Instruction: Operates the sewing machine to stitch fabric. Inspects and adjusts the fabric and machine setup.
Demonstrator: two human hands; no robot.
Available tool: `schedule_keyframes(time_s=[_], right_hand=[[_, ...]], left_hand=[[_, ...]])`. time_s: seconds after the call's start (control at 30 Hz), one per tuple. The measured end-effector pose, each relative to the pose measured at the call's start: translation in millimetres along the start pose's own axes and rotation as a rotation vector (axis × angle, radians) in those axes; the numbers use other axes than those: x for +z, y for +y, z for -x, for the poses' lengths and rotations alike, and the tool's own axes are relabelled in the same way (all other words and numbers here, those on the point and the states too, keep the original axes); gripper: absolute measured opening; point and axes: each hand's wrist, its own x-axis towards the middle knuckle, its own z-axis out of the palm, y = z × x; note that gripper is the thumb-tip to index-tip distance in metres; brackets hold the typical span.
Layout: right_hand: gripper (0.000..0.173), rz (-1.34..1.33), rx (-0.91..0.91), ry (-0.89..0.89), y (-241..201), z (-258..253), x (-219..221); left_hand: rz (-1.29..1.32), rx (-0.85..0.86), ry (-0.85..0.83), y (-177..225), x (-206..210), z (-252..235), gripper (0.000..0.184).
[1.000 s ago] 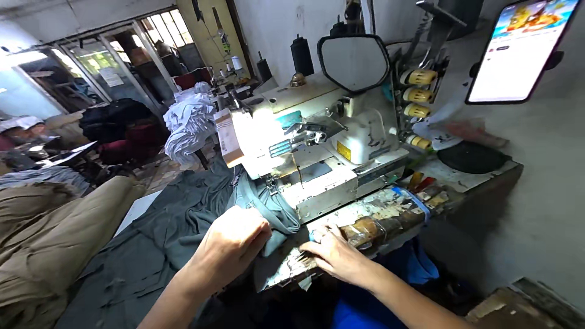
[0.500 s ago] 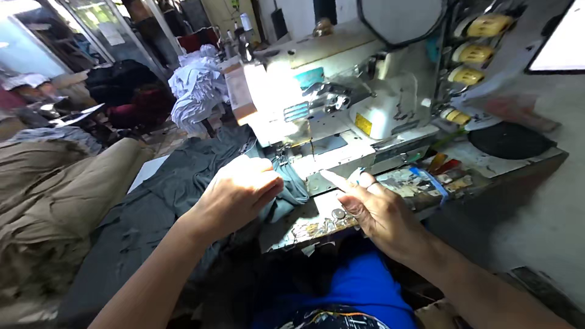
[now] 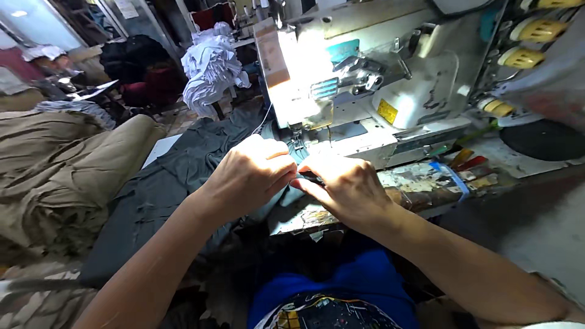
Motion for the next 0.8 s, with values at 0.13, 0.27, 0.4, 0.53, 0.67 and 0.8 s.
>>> schedule_keyframes(time_s=[0.13,0.27,0.4,0.53,0.67,0.8], right_hand=[[0.035,-0.069,0.016,-0.022,12.5,13.1,23.1],[0.039,-0.052,0.091,-0.134,38.5,61.3,44.4],[0.04,0.074,-0.014,-0.175,72.5,96.9,63.8],[0.049,0.009,-0.028,-0.036,77.3,98.3,54.3],[0.04,-0.08,0.026,0.075,75.7,90.2,45.8],[0.036,-0.12,0.057,0.08,76.7,91.5,45.1]], left_hand=[[-0.009,0.005,0.002,-6.3,-0.4,-4.4,0.025],[-0.068,0.0,0.068,-19.1,2.0,-10.8,0.026],[-0.147,-0.01,0.152,-31.0,3.2,-28.4,0.024],[-0.3,-0.052,0.199,-37.7,0.9,-43.4,0.024],[-0.363,-0.176,0.308,-41.4,4.8,-46.1,0.024],[-0.358,-0.204,0.351,-40.4,7.3,-47.2,0.025]])
